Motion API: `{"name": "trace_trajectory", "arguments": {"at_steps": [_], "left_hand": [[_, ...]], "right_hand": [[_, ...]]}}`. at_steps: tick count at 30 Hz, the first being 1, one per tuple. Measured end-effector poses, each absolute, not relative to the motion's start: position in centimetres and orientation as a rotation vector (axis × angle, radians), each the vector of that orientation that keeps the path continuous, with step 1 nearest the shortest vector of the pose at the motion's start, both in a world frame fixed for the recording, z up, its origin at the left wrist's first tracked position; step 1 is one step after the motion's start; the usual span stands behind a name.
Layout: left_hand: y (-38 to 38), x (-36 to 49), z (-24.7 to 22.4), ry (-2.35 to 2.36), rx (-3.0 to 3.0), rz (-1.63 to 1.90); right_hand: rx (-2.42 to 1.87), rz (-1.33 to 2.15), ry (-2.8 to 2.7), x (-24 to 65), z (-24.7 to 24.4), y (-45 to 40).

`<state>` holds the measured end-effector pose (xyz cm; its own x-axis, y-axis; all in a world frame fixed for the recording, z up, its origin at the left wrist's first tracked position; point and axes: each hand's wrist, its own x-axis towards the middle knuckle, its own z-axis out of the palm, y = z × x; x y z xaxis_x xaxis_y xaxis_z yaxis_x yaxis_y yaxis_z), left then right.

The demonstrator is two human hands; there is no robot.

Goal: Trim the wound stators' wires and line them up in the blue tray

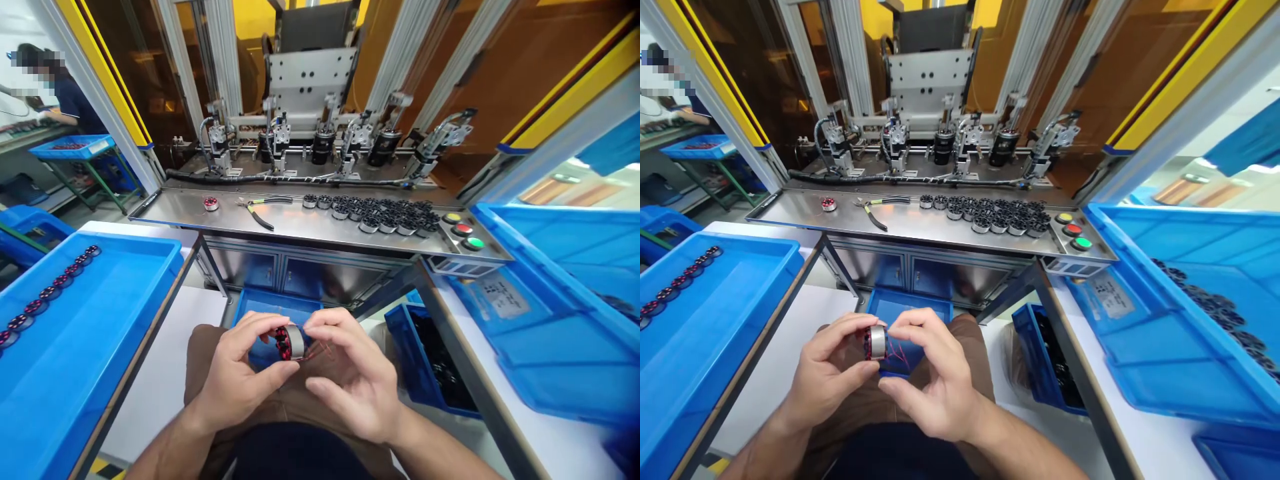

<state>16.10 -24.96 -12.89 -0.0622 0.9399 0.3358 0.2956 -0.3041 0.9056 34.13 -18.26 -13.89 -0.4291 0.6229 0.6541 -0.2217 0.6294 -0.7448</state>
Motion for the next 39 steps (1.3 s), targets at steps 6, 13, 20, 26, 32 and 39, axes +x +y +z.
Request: {"name": "trace_trajectory", "arguments": {"at_steps": [6, 13, 20, 26, 32, 39], "left_hand": [[-25.4, 16.2, -13.3, 1.284, 1.612, 1.487], [-25.3, 17.0, -13.7, 1.018, 1.210, 1.468], [-25.6, 16.1, -12.8, 1.258, 1.648, 1.510], [-25.8, 15.4, -11.1, 1.426, 2.116, 1.274], [-26.1, 14.9, -10.6, 1.333, 2.175, 1.208], [-27.4, 13.4, -10.9, 1.187, 1.847, 1.233]], "right_hand": [[-0.459, 1.112, -1.740, 34.1, -12.8, -18.6], [-0.570, 1.359, -1.705, 34.0, -12.0, -19.0], [-0.766, 1.371, -1.863, 36.5, -12.0, -17.3], [-0.572, 1.023, -2.142, 37.5, -9.4, -16.2], [-0.335, 0.937, -2.457, 35.2, -7.5, -16.2], [-0.039, 0.769, -2.861, 35.2, -5.5, -11.0]]}}
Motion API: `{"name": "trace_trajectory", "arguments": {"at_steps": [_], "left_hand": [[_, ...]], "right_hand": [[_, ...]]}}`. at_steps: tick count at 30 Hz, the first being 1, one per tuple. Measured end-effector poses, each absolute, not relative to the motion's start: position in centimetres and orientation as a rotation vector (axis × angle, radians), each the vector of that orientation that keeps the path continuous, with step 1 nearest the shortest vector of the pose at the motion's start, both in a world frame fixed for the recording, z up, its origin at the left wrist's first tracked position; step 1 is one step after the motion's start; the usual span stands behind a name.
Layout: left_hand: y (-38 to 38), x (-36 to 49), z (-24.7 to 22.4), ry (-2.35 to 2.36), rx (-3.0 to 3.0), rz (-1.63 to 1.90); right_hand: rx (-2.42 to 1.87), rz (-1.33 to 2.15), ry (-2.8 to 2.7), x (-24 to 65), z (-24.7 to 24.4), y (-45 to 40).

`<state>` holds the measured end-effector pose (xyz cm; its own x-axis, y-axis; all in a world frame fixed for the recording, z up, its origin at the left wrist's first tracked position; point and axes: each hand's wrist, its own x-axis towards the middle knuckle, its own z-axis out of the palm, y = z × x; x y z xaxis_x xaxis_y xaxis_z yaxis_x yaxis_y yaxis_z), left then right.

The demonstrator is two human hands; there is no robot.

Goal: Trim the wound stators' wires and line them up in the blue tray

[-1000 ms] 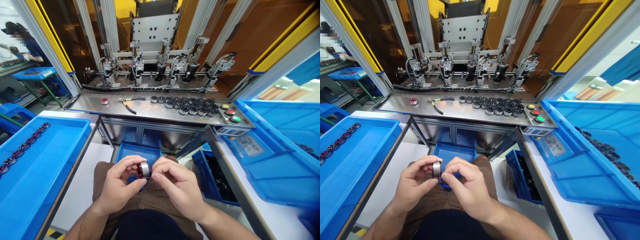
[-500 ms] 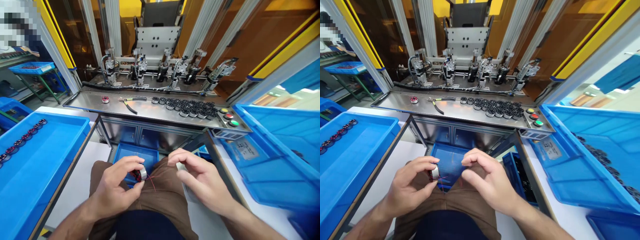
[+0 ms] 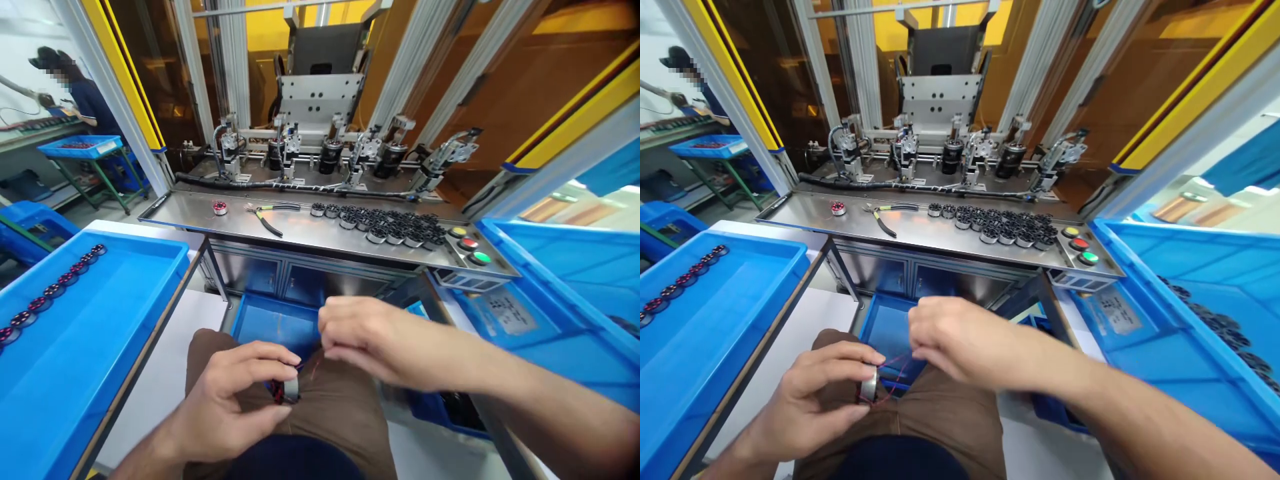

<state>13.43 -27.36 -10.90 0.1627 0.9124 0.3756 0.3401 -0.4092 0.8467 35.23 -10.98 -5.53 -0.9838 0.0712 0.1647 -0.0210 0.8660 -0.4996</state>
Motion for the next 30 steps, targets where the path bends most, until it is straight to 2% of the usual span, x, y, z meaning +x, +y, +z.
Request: {"name": "trace_trajectory", "arguments": {"at_steps": [3, 6, 9, 16, 25, 30], "left_hand": [[-27.3, 13.2, -12.1, 1.217, 1.517, 1.423], [-26.6, 13.0, -13.3, 1.215, 1.147, 1.589], [-26.2, 12.8, -14.1, 1.201, 0.958, 1.650], [-26.8, 12.0, -14.1, 1.284, 0.819, 1.769], [-26.3, 12.4, -14.7, 1.295, 0.838, 1.814], [-26.5, 12.8, -14.1, 1.339, 0.873, 1.820]], "right_hand": [[-0.293, 0.699, -2.774, 32.4, -5.5, -6.1], [-0.719, 0.412, -2.577, 27.5, -6.4, -0.9], [-0.859, 0.313, -2.567, 22.6, -8.5, 3.1], [-0.988, 0.211, -2.722, 19.0, -12.5, 5.5], [-0.947, 0.096, -2.823, 20.8, -12.1, 5.2], [-1.051, 0.220, -2.734, 20.8, -11.8, 5.2]]}}
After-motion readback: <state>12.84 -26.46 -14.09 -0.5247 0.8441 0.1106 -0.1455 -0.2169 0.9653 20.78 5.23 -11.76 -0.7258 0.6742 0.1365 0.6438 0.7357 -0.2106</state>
